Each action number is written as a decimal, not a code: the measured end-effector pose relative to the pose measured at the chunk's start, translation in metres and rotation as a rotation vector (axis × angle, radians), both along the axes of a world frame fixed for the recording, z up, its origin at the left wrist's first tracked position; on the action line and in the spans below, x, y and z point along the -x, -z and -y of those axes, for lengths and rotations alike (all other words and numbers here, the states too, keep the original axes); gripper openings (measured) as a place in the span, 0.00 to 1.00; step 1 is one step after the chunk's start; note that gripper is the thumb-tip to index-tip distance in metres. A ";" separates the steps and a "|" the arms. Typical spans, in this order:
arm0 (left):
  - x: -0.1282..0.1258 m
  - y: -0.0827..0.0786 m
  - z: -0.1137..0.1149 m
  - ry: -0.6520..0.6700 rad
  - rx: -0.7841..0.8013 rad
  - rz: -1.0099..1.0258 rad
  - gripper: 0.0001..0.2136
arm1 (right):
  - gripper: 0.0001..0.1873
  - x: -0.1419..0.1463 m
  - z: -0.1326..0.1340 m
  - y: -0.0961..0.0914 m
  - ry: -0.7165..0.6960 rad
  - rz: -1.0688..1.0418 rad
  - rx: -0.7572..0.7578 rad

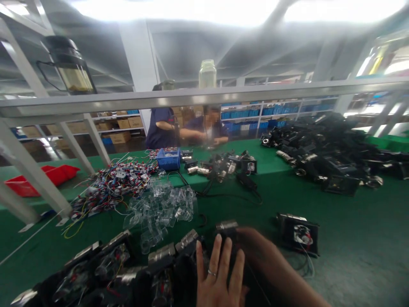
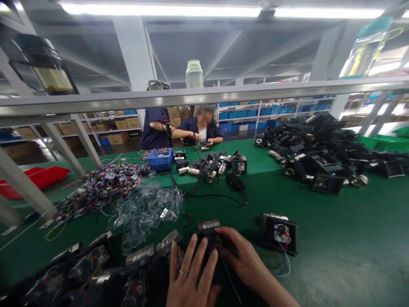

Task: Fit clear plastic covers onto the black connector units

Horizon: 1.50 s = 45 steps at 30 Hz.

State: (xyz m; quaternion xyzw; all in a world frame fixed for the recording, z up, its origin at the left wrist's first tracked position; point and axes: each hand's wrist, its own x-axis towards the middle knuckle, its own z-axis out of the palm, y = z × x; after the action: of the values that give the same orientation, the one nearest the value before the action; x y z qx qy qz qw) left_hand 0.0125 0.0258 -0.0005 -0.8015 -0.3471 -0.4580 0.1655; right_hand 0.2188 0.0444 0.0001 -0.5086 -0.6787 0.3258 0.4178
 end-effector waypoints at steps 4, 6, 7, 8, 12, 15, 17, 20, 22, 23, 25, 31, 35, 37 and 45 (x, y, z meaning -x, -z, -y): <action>0.008 0.001 -0.008 -0.078 0.076 -0.082 0.26 | 0.19 0.023 -0.026 -0.010 -0.080 0.014 -0.012; 0.012 0.002 -0.011 -0.098 0.107 -0.124 0.26 | 0.20 0.033 -0.033 -0.014 -0.078 0.037 -0.032; 0.013 0.002 -0.013 -0.106 0.115 -0.134 0.25 | 0.20 0.037 -0.035 -0.015 -0.072 0.052 -0.044; 0.014 0.002 -0.014 -0.108 0.116 -0.151 0.24 | 0.21 0.039 -0.036 -0.017 -0.069 0.069 -0.057; 0.020 0.003 -0.018 -0.079 0.072 -0.270 0.21 | 0.24 0.022 -0.028 -0.028 0.031 0.136 -0.135; 0.024 0.004 -0.019 -0.077 0.044 -0.312 0.20 | 0.23 -0.025 -0.011 -0.045 0.377 0.146 -0.232; 0.026 0.004 -0.019 -0.074 0.019 -0.328 0.20 | 0.23 -0.065 0.000 -0.055 0.661 0.137 -0.272; 0.026 0.004 -0.019 -0.066 0.006 -0.336 0.20 | 0.24 -0.112 0.011 -0.057 0.844 0.143 -0.214; 0.025 0.002 -0.019 -0.064 0.030 -0.309 0.20 | 0.25 -0.125 0.014 -0.051 0.849 0.130 -0.142; 0.024 0.001 -0.018 -0.060 0.041 -0.290 0.20 | 0.25 -0.126 0.016 -0.047 0.842 0.119 -0.114; 0.023 -0.002 -0.017 -0.055 0.048 -0.257 0.19 | 0.25 -0.121 0.019 -0.041 0.836 0.101 -0.092; 0.021 -0.013 -0.006 -0.072 0.111 -0.201 0.18 | 0.25 -0.077 0.048 -0.030 0.727 0.061 -0.095; 0.017 -0.017 -0.001 -0.023 0.233 -0.062 0.16 | 0.25 -0.034 0.076 -0.022 0.630 0.035 -0.080; 0.017 -0.020 -0.001 0.022 0.253 -0.005 0.16 | 0.25 -0.008 0.086 -0.016 0.584 0.017 -0.083; 0.034 -0.037 0.019 0.186 0.293 0.120 0.10 | 0.17 0.047 0.093 0.008 0.474 -0.029 -0.141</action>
State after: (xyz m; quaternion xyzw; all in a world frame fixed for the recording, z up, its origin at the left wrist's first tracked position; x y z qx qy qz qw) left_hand -0.0211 0.0071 0.0367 -0.8169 -0.3436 -0.4630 -0.0172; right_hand 0.1719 -0.0484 -0.0077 -0.6185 -0.5556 0.1778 0.5266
